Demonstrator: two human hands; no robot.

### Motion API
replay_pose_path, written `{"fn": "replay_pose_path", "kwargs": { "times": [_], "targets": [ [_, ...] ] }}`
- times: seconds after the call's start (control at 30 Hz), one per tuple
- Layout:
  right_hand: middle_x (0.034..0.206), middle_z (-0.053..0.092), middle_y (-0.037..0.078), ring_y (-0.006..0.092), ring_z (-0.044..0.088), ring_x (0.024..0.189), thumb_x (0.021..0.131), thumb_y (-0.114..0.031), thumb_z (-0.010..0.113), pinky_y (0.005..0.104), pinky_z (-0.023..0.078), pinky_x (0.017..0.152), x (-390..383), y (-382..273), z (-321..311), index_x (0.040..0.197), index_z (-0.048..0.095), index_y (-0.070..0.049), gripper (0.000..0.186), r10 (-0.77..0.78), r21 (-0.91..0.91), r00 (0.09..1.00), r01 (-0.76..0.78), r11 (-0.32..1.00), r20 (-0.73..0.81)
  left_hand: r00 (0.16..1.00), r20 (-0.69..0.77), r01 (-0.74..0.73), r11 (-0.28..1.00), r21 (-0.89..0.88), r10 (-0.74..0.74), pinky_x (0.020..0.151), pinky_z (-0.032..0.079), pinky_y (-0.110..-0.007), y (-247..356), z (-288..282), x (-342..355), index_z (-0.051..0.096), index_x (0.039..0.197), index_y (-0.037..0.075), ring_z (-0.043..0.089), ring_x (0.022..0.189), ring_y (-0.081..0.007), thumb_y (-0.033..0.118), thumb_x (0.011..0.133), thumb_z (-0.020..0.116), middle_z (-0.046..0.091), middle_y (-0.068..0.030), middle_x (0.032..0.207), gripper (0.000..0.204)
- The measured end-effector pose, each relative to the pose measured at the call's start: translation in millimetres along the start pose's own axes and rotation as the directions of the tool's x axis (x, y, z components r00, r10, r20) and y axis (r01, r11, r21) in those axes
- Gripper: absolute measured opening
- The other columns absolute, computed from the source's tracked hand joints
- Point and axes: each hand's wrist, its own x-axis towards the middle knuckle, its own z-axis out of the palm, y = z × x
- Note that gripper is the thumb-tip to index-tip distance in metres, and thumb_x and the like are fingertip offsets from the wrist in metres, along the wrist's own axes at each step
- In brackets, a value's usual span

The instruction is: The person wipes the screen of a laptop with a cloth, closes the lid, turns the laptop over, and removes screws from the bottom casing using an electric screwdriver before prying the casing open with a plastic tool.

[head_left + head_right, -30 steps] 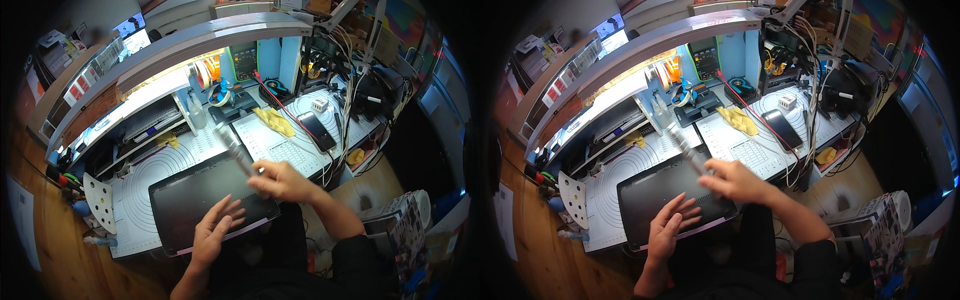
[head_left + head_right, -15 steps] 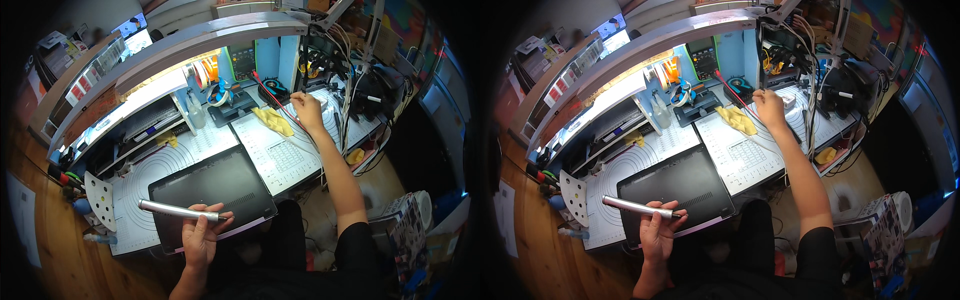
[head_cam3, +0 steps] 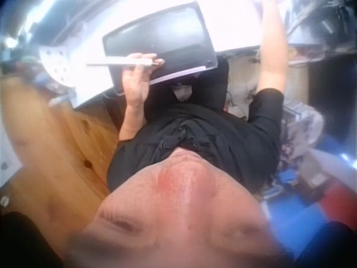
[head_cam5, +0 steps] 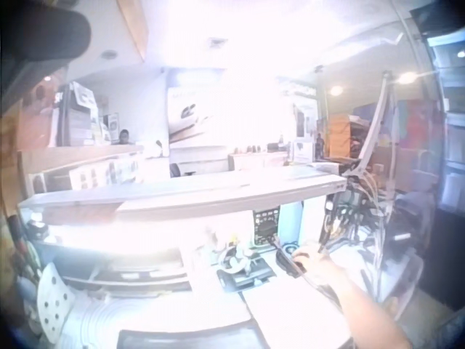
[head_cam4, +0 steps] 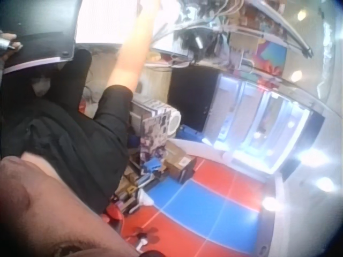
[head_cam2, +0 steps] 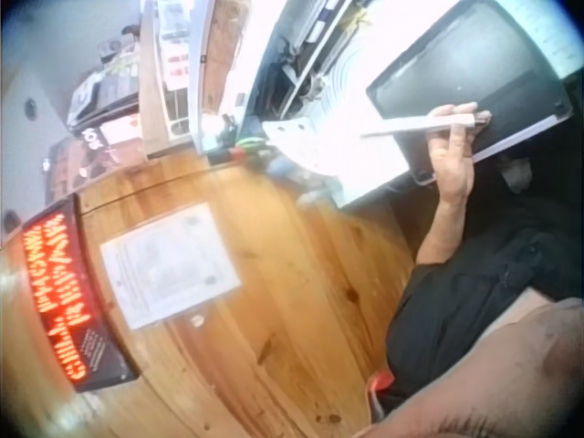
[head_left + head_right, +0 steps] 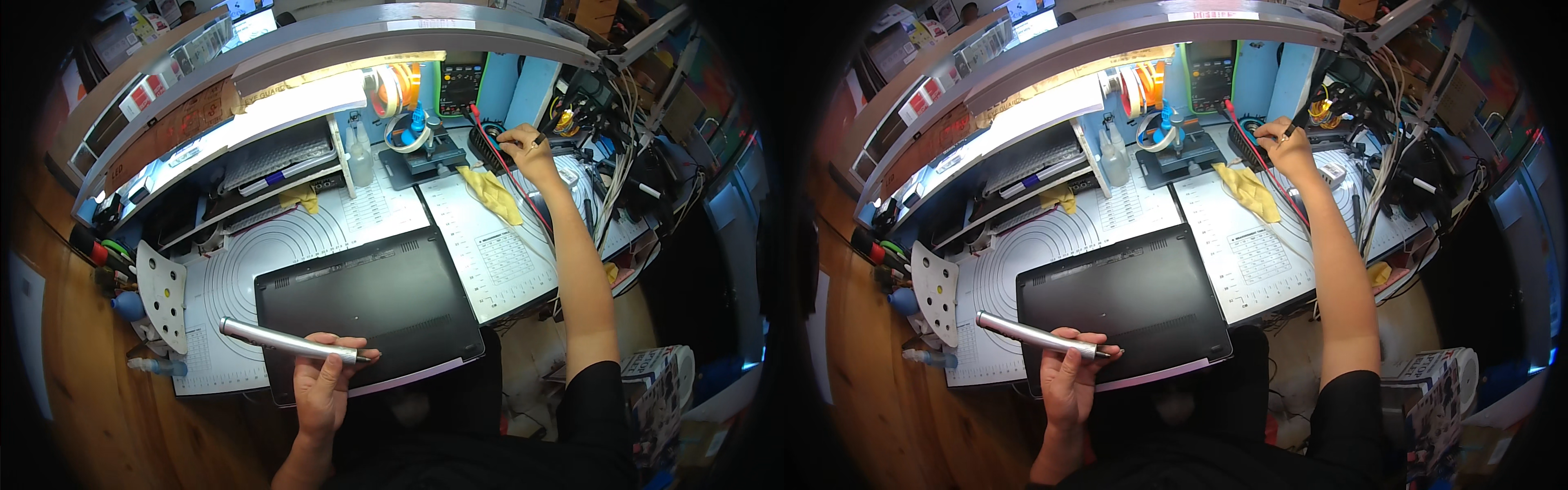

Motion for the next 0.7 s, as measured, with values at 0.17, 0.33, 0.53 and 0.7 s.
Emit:
{"fn": "replay_pose_path", "kwargs": {
  "times": [0.17,0.33,0.53,0.7],
  "targets": [
    [0.093,0.066,0.012,0.0293,0.066,0.088,0.087,-0.009,0.066,0.0368,0.052,0.081,17,-35,2,0.096,0.077,-0.005,0.014,0.004,0.054,0.995,-0.01,0.999,0.103,0.999,0.032,0.044,0.998,-0.041,-0.042,0.101,0.054,-0.049,0,-3,0,0.043,0.127,0.005,0.068,0.109,-0.0382,0.007,0.105,0.048,0.063,-0.0261,0.12,0.022],
    [0.099,0.063,0.015,0.0319,0.064,0.091,0.08,-0.002,0.062,0.0376,0.052,0.083,14,-22,7,0.104,0.077,-0.002,0.028,-0.211,-0.209,0.972,0.229,0.951,0.105,0.998,0.035,0.055,0.998,-0.017,-0.055,0.097,0.056,-0.052,0,-2,2,0.043,0.126,0.004,0.07,0.104,-0.0369,0.011,0.106,0.049,0.064,-0.0259,0.118,0.022],
    [0.098,0.063,0.014,0.0322,0.064,0.091,0.08,-0.004,0.067,0.0388,0.051,0.083,15,-21,14,0.102,0.077,-0.002,0.024,-0.026,-0.084,0.995,0.035,0.996,0.098,0.996,0.057,0.069,0.997,-0.041,-0.066,0.097,0.056,-0.052,0,-7,3,0.042,0.126,0.004,0.07,0.105,-0.0368,0.009,0.106,0.048,0.063,-0.0265,0.119,0.022],
    [0.101,0.062,0.014,0.0339,0.063,0.093,0.081,-0.007,0.073,0.042,0.051,0.084,11,-33,35,0.093,0.075,0.0,0.014,-0.103,-0.226,0.99,0.122,0.967,0.094,0.996,0.051,0.07,0.996,-0.047,-0.068,0.097,0.056,-0.052,3,-7,3,0.042,0.127,0.004,0.07,0.105,-0.0369,0.009,0.106,0.048,0.063,-0.0271,0.12,0.023]
  ]
}}
